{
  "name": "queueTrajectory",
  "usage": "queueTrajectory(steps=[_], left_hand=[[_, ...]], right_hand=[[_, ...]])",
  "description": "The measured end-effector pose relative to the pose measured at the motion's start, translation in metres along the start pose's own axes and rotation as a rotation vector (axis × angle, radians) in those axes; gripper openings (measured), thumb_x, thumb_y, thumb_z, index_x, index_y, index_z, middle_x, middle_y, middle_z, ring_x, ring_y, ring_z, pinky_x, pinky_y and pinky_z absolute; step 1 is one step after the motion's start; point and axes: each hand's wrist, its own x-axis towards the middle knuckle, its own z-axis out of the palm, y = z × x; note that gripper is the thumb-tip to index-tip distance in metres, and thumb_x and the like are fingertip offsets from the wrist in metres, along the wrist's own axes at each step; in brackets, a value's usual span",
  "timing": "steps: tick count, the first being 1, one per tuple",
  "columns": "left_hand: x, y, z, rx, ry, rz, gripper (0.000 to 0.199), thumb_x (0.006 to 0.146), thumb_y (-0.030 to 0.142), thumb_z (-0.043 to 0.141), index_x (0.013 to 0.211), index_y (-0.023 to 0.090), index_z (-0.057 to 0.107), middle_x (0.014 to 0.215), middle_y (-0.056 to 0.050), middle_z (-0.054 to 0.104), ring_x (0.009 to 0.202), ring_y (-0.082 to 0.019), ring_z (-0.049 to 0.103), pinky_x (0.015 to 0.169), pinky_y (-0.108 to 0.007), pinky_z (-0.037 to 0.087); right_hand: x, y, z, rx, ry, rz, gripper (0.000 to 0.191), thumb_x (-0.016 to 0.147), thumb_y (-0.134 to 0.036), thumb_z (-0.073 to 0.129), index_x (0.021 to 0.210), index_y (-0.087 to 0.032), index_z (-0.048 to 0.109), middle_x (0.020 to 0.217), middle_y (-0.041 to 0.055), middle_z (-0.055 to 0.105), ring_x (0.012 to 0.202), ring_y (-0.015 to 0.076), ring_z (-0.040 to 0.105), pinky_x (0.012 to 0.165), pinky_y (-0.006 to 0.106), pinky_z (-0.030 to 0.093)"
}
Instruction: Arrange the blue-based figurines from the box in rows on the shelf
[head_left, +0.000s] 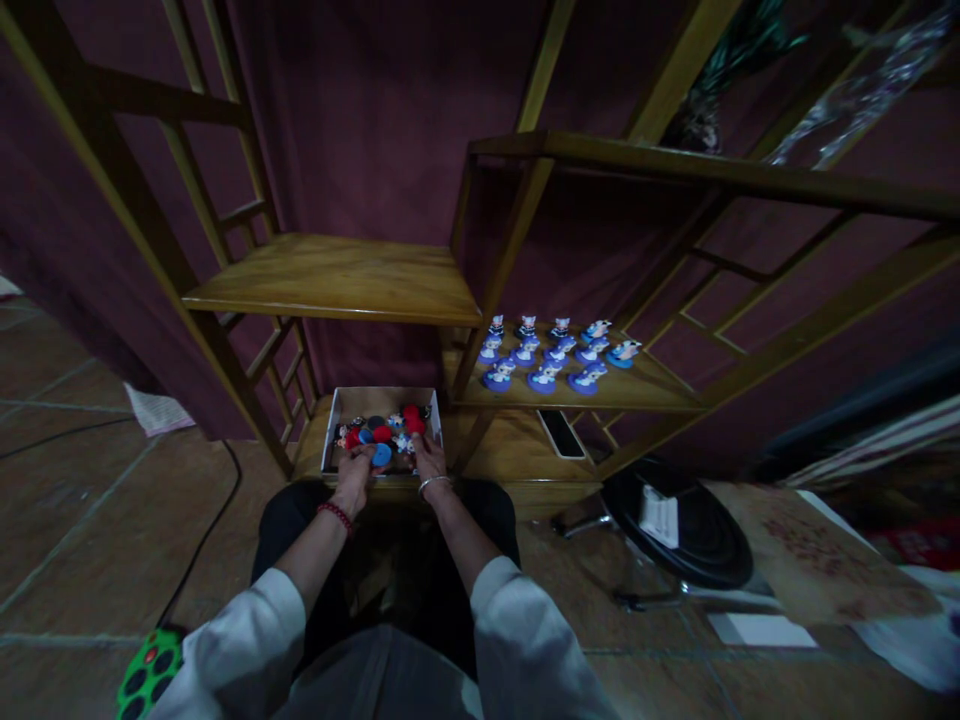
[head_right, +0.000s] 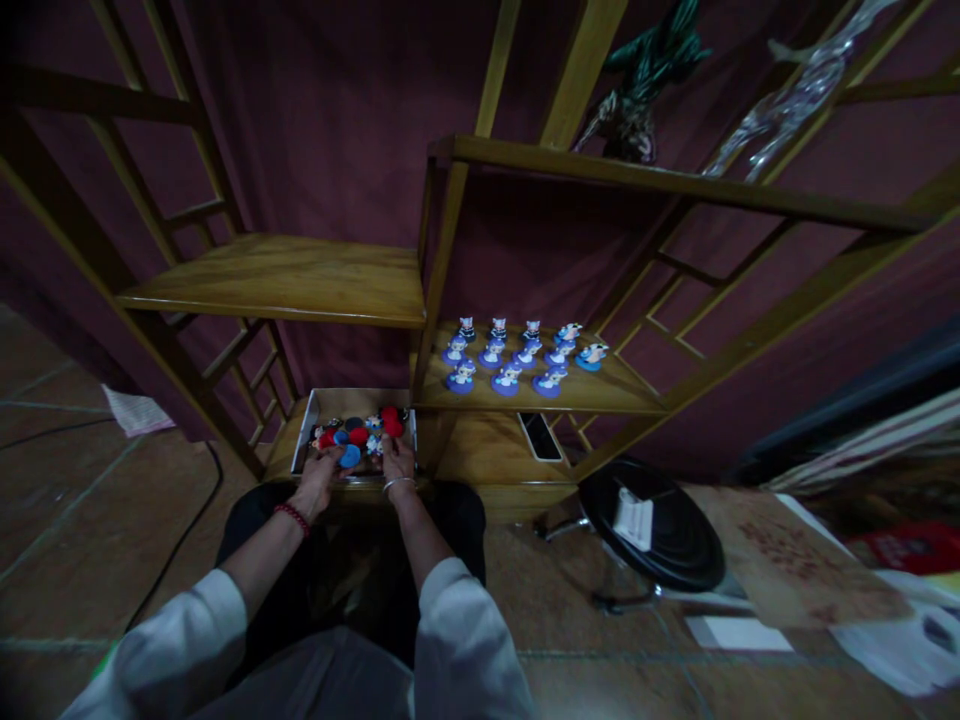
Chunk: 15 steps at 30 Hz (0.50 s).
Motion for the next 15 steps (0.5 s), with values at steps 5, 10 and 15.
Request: queueTrajectory(steps=[5,10,15], left_hand=[[-0.009,0.007,0.001,-0.148,-0.016,-0.098,0.001,0.069,0.014,0.054,0.07,0.014,0.054,0.064,-0.002,0.061,0.056,-0.012,0.06,0.055,-0.027,0.053],[-0.017,0.013,0.0,-0.232,-0.065,-0.157,0.004,0.07,0.01,0.051,0.069,0.014,0.054,0.061,-0.002,0.061,0.058,-0.013,0.061,0.058,-0.029,0.054],[-0.025,0.022,-0.003,-0.277,-0.135,-0.172,0.009,0.071,0.006,0.05,0.068,0.014,0.054,0.062,-0.002,0.062,0.061,-0.014,0.062,0.063,-0.031,0.054]], right_hand=[[-0.011,-0.003,0.0,-0.017,-0.043,-0.009,0.037,0.072,-0.049,0.05,0.083,-0.016,0.061,0.054,-0.0015,0.058,0.038,0.008,0.049,0.034,0.017,0.037],[-0.024,-0.011,-0.002,-0.047,-0.055,-0.027,0.039,0.071,-0.053,0.049,0.075,-0.016,0.061,0.054,-0.0004,0.057,0.039,0.0088,0.049,0.035,0.018,0.037],[-0.03,-0.019,-0.003,-0.042,-0.049,-0.002,0.043,0.07,-0.056,0.048,0.076,-0.015,0.06,0.051,-0.0011,0.055,0.04,0.009,0.048,0.036,0.018,0.036]])
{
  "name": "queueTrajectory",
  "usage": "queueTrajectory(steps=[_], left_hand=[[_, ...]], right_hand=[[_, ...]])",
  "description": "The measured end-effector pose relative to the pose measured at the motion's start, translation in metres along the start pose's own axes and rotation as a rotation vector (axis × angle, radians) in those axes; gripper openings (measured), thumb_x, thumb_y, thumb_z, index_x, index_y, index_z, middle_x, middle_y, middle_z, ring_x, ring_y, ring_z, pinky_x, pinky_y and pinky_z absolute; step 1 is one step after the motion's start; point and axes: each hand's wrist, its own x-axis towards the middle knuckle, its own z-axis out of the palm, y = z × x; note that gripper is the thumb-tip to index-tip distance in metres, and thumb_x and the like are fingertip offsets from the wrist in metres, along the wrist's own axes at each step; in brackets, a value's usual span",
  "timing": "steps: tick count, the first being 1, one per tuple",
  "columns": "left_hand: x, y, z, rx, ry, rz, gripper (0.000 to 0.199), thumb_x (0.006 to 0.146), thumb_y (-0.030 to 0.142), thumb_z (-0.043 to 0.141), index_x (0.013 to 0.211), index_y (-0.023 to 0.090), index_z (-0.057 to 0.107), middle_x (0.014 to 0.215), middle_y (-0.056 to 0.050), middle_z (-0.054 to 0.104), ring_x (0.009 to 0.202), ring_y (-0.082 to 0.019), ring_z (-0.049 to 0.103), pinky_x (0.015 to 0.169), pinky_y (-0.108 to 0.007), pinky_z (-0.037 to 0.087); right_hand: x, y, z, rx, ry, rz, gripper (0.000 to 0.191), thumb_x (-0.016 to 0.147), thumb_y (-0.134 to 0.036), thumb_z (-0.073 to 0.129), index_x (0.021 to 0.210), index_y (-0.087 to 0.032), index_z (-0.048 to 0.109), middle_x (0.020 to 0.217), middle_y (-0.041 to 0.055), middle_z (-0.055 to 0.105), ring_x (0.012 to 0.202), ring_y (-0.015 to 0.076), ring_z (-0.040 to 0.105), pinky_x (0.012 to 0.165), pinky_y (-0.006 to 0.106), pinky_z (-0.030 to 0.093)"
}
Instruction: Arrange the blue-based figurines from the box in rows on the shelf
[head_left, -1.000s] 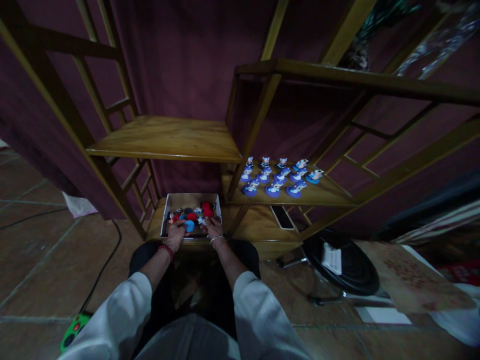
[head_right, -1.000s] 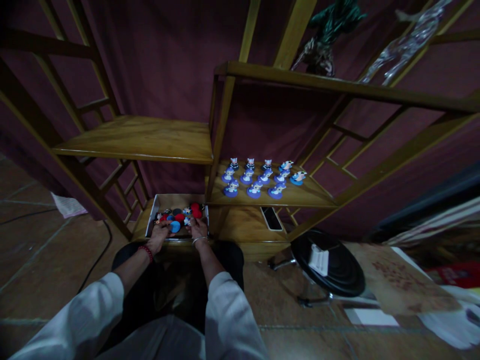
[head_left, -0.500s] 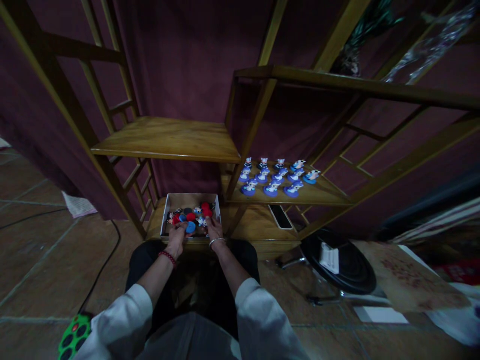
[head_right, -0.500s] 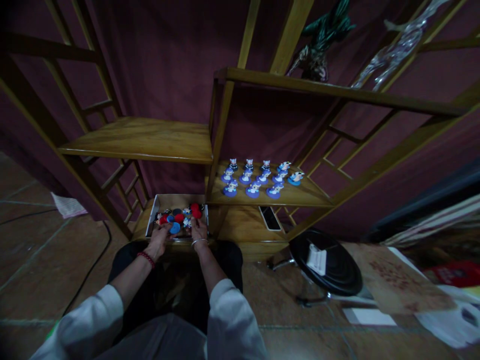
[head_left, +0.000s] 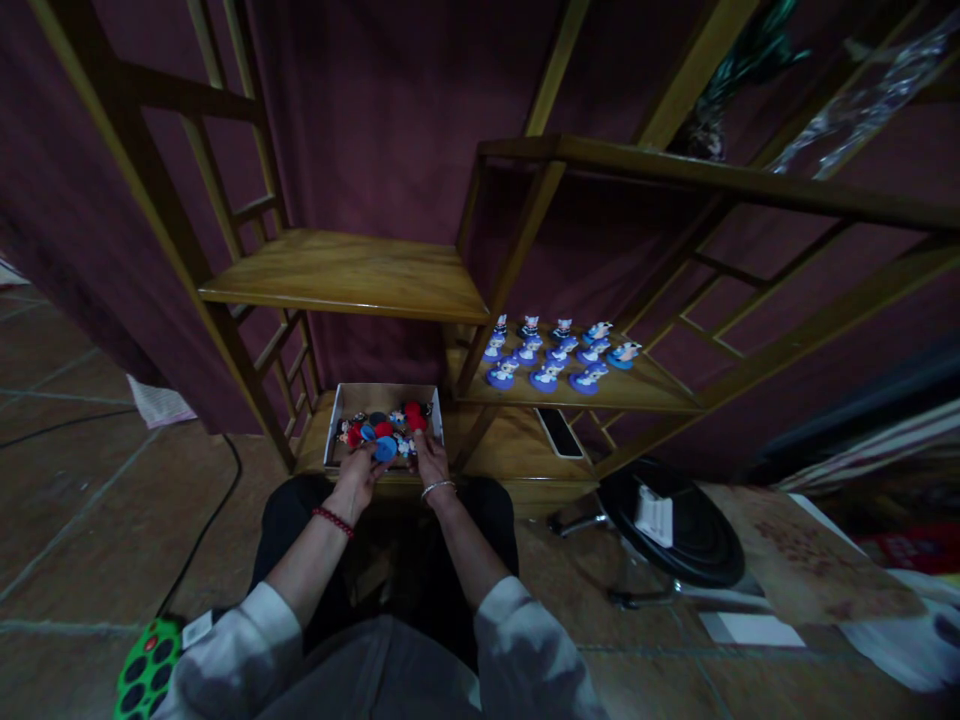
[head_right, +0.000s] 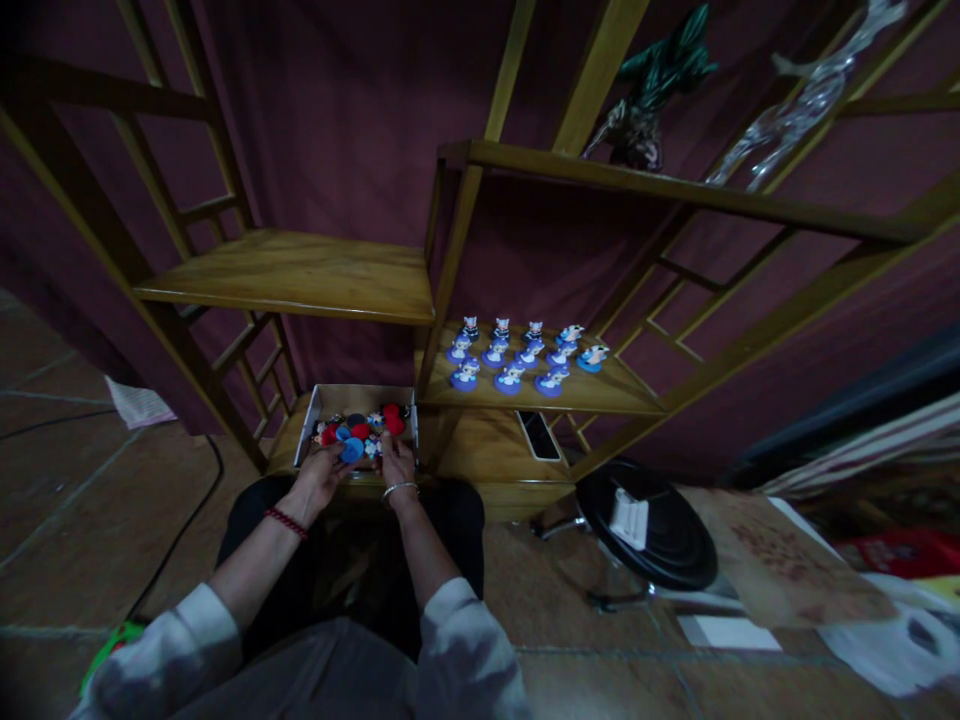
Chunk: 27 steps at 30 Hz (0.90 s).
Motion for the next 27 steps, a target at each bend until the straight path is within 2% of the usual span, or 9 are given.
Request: queueTrajectory(steps=[3,8,12,16,20,23,27], left_hand=[[-0.007,0.005,-0.001,-0.044,-0.042,-0.016,0.013,0.071,0.002,0.048,0.071,0.013,0.055,0.061,-0.002,0.062,0.061,-0.013,0.062,0.065,-0.032,0.053],[-0.018,0.013,-0.004,-0.05,-0.072,-0.006,0.013,0.07,0.001,0.049,0.074,0.011,0.056,0.062,-0.004,0.063,0.061,-0.014,0.062,0.067,-0.034,0.053],[-0.024,0.018,-0.006,-0.027,-0.086,0.011,0.013,0.07,0.002,0.049,0.075,0.011,0.056,0.061,-0.004,0.064,0.059,-0.013,0.062,0.067,-0.033,0.053],[-0.027,0.018,-0.009,-0.028,-0.105,0.037,0.012,0.071,0.002,0.048,0.074,0.012,0.053,0.061,-0.003,0.063,0.058,-0.013,0.062,0.063,-0.032,0.053],[-0.028,0.019,-0.01,-0.033,-0.11,0.046,0.012,0.07,0.002,0.049,0.074,0.013,0.052,0.061,-0.002,0.063,0.058,-0.013,0.062,0.062,-0.032,0.053],[-0.031,0.021,-0.009,-0.036,-0.092,0.052,0.011,0.07,0.002,0.049,0.073,0.013,0.051,0.058,-0.001,0.061,0.056,-0.012,0.061,0.061,-0.032,0.054],[-0.034,0.024,-0.007,-0.013,-0.096,0.056,0.012,0.07,0.002,0.05,0.073,0.014,0.051,0.058,-0.001,0.062,0.055,-0.014,0.062,0.059,-0.032,0.054]], right_hand=[[-0.003,-0.004,-0.001,0.027,-0.047,-0.027,0.042,0.067,-0.055,0.053,0.083,-0.016,0.061,0.059,-0.0008,0.058,0.042,0.0082,0.048,0.038,0.019,0.038],[-0.014,-0.014,-0.005,0.14,-0.223,-0.052,0.04,0.058,-0.043,0.064,0.09,-0.019,0.06,0.068,-0.0019,0.06,0.051,0.0096,0.052,0.046,0.022,0.043],[-0.02,-0.019,-0.011,0.114,-0.318,-0.13,0.043,0.062,-0.035,0.063,0.103,-0.021,0.057,0.071,-0.0019,0.06,0.056,0.0099,0.053,0.047,0.02,0.04],[-0.019,-0.024,-0.014,-0.007,-0.322,-0.231,0.049,0.065,-0.03,0.062,0.112,-0.023,0.052,0.07,-0.0029,0.06,0.054,0.0092,0.052,0.05,0.021,0.041],[-0.02,-0.029,-0.014,-0.027,-0.269,-0.316,0.04,0.061,-0.028,0.065,0.099,-0.02,0.056,0.079,-0.0003,0.064,0.067,0.0124,0.058,0.064,0.025,0.046],[-0.022,-0.032,-0.013,-0.033,-0.268,-0.317,0.034,0.06,-0.03,0.066,0.091,-0.019,0.058,0.079,0.0007,0.065,0.072,0.0149,0.059,0.069,0.028,0.047],[-0.025,-0.035,-0.011,0.032,-0.268,-0.305,0.035,0.062,-0.032,0.066,0.094,-0.02,0.06,0.084,0.0009,0.066,0.079,0.0157,0.06,0.076,0.029,0.046]])
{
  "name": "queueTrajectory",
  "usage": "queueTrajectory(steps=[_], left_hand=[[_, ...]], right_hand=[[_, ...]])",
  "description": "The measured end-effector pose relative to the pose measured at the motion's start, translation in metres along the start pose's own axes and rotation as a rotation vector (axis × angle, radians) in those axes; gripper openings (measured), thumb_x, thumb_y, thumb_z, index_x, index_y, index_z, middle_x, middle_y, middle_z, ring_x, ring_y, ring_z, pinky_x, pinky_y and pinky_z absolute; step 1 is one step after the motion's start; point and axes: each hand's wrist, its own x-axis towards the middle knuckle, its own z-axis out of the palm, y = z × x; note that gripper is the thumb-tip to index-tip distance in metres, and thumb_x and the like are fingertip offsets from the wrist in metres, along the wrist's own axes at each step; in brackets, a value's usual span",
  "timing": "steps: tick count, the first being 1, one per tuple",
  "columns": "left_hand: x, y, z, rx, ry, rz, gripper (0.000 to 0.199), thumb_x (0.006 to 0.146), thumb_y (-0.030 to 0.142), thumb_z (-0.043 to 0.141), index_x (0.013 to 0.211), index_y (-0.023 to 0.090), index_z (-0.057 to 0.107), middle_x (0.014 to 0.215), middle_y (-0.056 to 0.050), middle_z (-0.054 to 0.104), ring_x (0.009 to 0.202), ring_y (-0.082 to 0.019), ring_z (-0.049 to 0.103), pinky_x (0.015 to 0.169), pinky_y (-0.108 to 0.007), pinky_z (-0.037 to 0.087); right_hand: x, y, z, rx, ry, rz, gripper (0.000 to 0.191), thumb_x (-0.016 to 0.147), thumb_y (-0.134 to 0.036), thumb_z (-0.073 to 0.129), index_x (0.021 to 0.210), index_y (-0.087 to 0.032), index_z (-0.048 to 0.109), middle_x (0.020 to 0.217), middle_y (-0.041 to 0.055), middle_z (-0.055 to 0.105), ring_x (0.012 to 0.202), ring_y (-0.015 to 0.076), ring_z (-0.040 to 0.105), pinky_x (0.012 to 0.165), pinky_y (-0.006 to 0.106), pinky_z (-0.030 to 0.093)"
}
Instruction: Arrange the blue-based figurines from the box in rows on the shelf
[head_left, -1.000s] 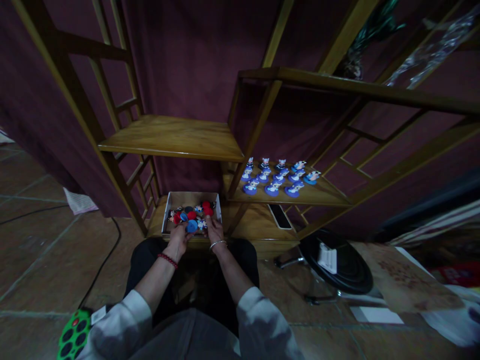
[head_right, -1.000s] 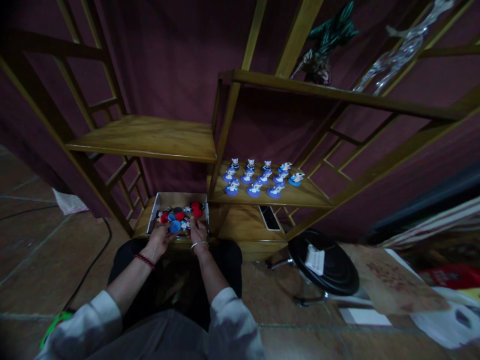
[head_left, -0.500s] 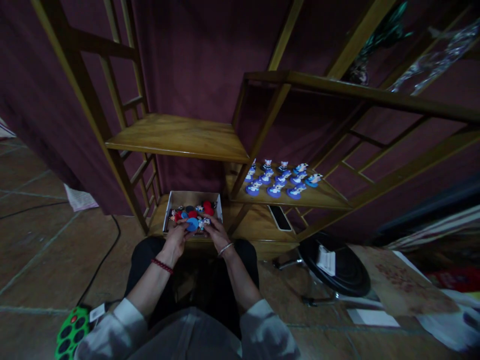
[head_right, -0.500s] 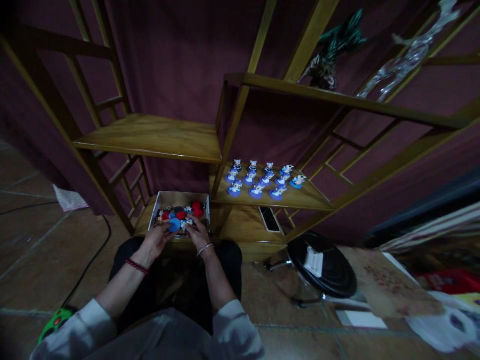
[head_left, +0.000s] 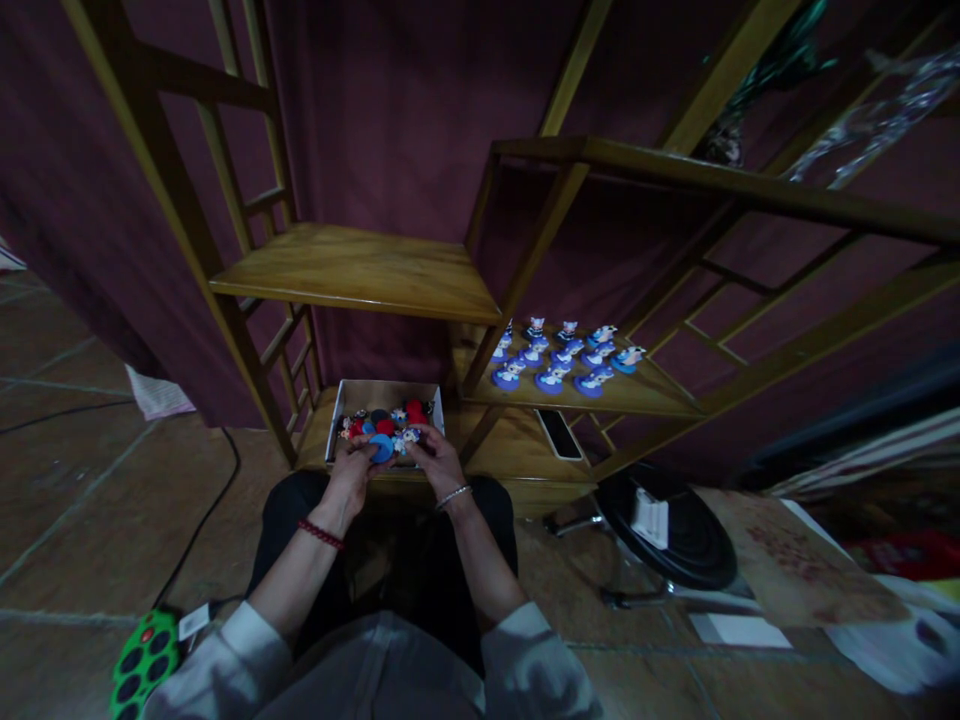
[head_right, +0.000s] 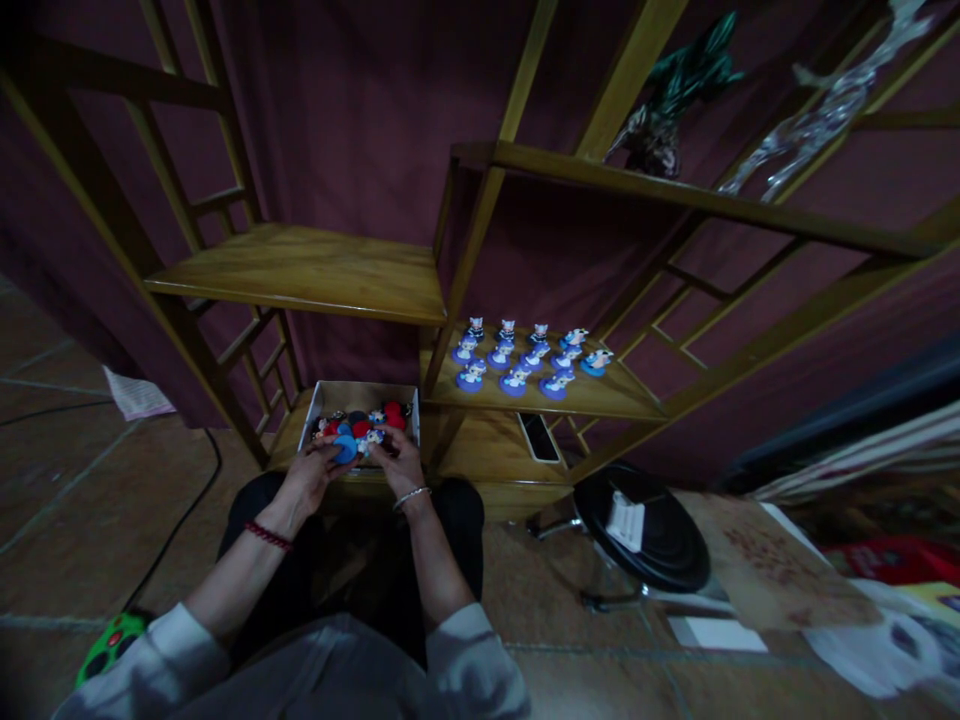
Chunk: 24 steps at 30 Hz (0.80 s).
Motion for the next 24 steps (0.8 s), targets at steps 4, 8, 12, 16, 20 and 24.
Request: queueTrajectory(steps=[4,8,12,16,20,24], left_hand=[[-0.002,0.001,0.001,0.006,-0.041,0.003,0.012,0.069,0.003,0.051,0.074,0.013,0.052,0.06,-0.002,0.063,0.057,-0.014,0.063,0.062,-0.033,0.054],[-0.004,0.001,0.0,0.009,-0.062,0.007,0.012,0.068,0.004,0.052,0.075,0.013,0.053,0.06,-0.002,0.064,0.058,-0.015,0.063,0.061,-0.033,0.054],[-0.006,0.001,0.0,0.027,-0.058,0.008,0.013,0.069,0.005,0.052,0.078,0.013,0.052,0.06,-0.002,0.064,0.057,-0.016,0.063,0.057,-0.031,0.053],[-0.006,0.0,-0.001,0.049,-0.048,0.038,0.014,0.07,0.004,0.051,0.081,0.013,0.053,0.06,-0.002,0.063,0.053,-0.015,0.062,0.049,-0.026,0.051],[-0.006,0.0,-0.002,0.004,-0.07,0.043,0.013,0.069,0.003,0.051,0.079,0.012,0.054,0.064,-0.003,0.064,0.057,-0.015,0.063,0.054,-0.028,0.053],[-0.009,0.002,-0.002,-0.029,-0.103,0.029,0.015,0.067,0.001,0.051,0.078,0.01,0.056,0.067,-0.005,0.065,0.062,-0.015,0.063,0.063,-0.032,0.055]], right_hand=[[-0.001,-0.001,0.002,0.077,0.021,0.017,0.036,0.062,-0.035,0.066,0.095,-0.022,0.061,0.087,0.0007,0.066,0.081,0.0162,0.059,0.071,0.028,0.048],[-0.002,-0.001,0.003,0.096,0.024,0.075,0.04,0.062,-0.036,0.065,0.1,-0.024,0.06,0.089,0.0,0.064,0.076,0.0153,0.058,0.053,0.022,0.047],[-0.003,-0.001,0.003,0.153,0.003,0.087,0.041,0.062,-0.035,0.065,0.102,-0.025,0.059,0.089,-0.0003,0.062,0.073,0.0137,0.056,0.052,0.021,0.046],[-0.003,-0.001,0.005,0.173,0.003,0.094,0.041,0.062,-0.035,0.065,0.102,-0.025,0.059,0.086,-0.0002,0.062,0.071,0.0135,0.055,0.053,0.022,0.047],[-0.004,-0.003,0.008,0.194,0.026,0.088,0.043,0.062,-0.035,0.066,0.102,-0.025,0.059,0.084,-0.0002,0.062,0.07,0.0129,0.056,0.053,0.021,0.046],[-0.003,-0.007,0.011,0.177,0.067,0.085,0.044,0.059,-0.035,0.067,0.101,-0.023,0.058,0.085,0.0009,0.063,0.071,0.0145,0.057,0.052,0.022,0.047]])
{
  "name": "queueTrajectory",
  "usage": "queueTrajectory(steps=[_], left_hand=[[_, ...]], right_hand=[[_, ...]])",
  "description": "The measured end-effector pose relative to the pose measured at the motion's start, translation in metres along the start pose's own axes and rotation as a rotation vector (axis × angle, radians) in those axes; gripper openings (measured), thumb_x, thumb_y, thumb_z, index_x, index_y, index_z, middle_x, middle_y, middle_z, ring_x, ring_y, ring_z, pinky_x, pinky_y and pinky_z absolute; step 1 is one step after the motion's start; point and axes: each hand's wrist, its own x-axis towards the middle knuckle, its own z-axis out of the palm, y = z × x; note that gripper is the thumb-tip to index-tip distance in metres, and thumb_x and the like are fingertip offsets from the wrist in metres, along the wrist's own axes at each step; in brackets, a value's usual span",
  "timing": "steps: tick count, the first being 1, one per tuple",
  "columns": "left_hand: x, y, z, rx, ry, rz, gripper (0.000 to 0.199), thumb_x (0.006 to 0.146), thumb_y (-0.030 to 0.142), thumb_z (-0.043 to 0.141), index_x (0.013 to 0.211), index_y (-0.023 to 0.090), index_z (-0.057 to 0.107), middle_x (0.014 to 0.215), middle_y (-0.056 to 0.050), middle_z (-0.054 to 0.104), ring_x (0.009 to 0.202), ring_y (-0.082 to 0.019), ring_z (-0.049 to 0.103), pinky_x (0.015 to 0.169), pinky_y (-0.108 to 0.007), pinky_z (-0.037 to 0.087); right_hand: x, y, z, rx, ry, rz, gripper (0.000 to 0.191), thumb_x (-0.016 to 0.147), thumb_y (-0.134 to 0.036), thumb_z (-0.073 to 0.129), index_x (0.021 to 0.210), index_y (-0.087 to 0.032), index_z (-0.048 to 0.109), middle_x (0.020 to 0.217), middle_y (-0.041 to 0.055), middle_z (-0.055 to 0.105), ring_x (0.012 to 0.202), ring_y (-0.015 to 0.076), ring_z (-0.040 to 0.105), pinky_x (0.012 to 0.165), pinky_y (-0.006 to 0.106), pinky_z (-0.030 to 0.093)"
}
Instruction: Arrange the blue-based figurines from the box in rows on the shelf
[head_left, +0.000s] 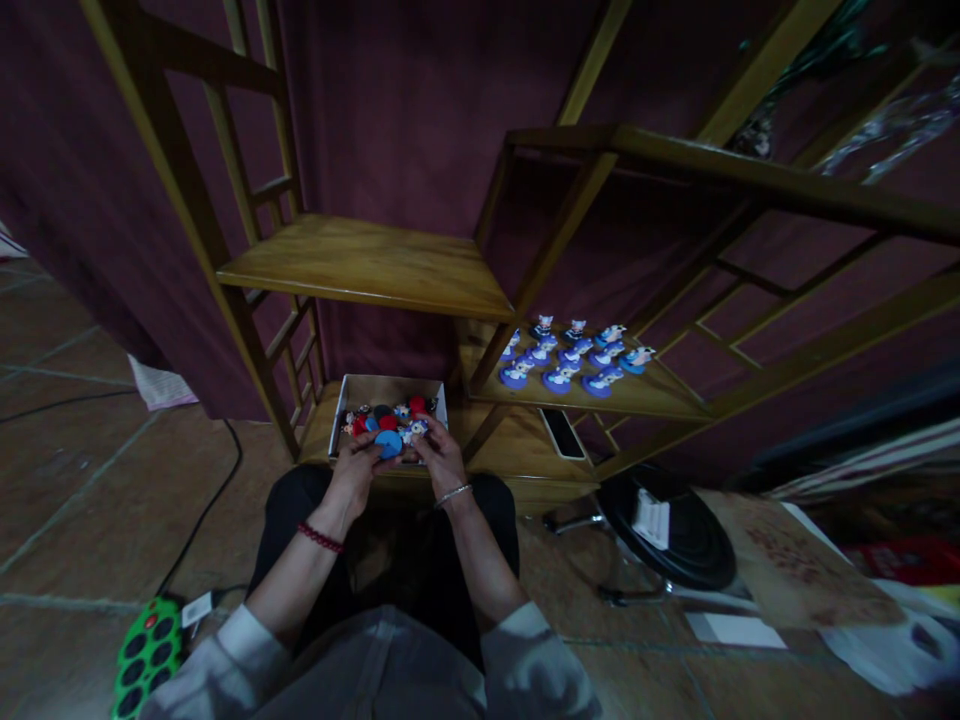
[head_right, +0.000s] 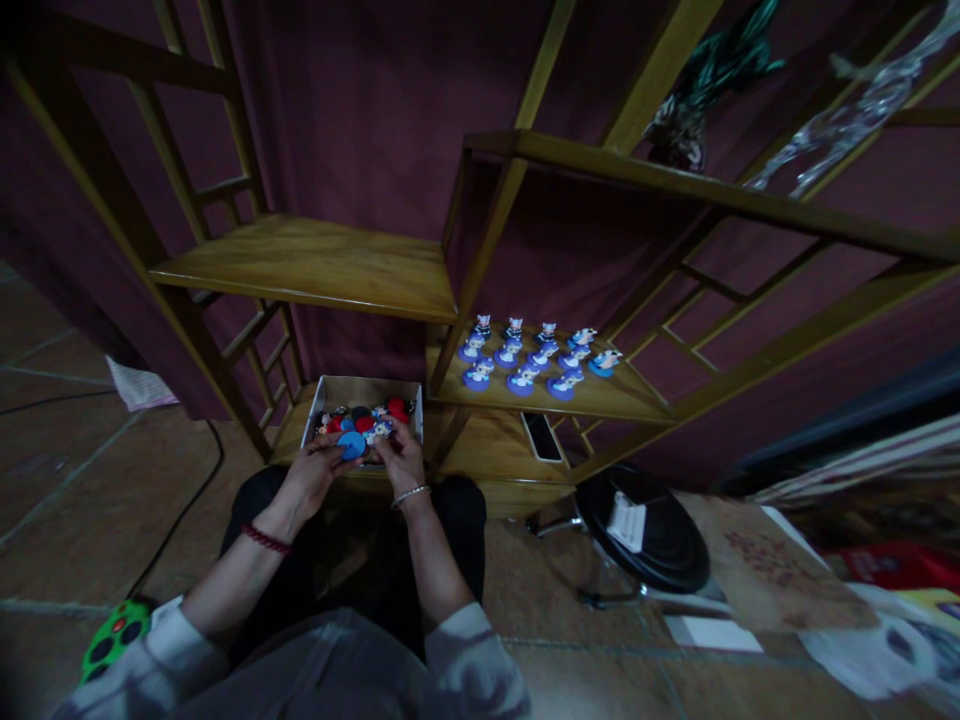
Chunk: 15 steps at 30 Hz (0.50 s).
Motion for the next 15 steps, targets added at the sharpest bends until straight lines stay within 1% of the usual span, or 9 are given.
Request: queueTrajectory(steps=[2,5,8,11,15], left_hand=[[-0.002,0.001,0.0,-0.012,-0.009,0.001,0.016,0.066,-0.001,0.052,0.077,0.009,0.057,0.067,-0.005,0.065,0.064,-0.015,0.063,0.067,-0.035,0.054],[-0.004,0.004,0.001,-0.025,-0.024,0.001,0.016,0.064,-0.001,0.055,0.077,0.009,0.058,0.069,-0.005,0.066,0.069,-0.017,0.063,0.074,-0.038,0.053],[-0.007,0.005,0.002,-0.035,-0.048,0.004,0.017,0.062,0.001,0.058,0.076,0.009,0.061,0.071,-0.006,0.066,0.075,-0.017,0.063,0.078,-0.039,0.052],[-0.01,0.007,0.003,-0.039,-0.082,0.009,0.017,0.06,0.001,0.059,0.075,0.008,0.063,0.073,-0.006,0.066,0.078,-0.018,0.062,0.08,-0.039,0.051],[-0.014,0.01,0.004,-0.058,-0.138,0.033,0.017,0.057,0.003,0.061,0.074,0.008,0.064,0.076,-0.006,0.067,0.081,-0.019,0.061,0.082,-0.039,0.049]], right_hand=[[0.001,0.0,0.001,-0.033,0.03,-0.007,0.042,0.059,-0.035,0.067,0.098,-0.022,0.058,0.086,0.0017,0.063,0.073,0.0158,0.059,0.053,0.024,0.048],[0.003,0.001,0.002,-0.098,0.063,-0.066,0.037,0.059,-0.034,0.067,0.093,-0.02,0.06,0.085,0.002,0.065,0.077,0.0169,0.06,0.066,0.028,0.05],[0.003,0.004,0.001,-0.145,0.054,-0.107,0.034,0.06,-0.034,0.067,0.091,-0.02,0.059,0.084,0.0018,0.066,0.08,0.0171,0.06,0.077,0.031,0.048],[0.001,0.002,0.001,-0.183,0.03,-0.099,0.034,0.061,-0.033,0.066,0.092,-0.02,0.058,0.084,0.0016,0.065,0.079,0.0168,0.06,0.076,0.031,0.048],[-0.002,-0.003,0.002,-0.227,0.029,-0.095,0.033,0.062,-0.032,0.066,0.092,-0.02,0.057,0.083,0.0014,0.065,0.078,0.0165,0.06,0.073,0.03,0.048]])
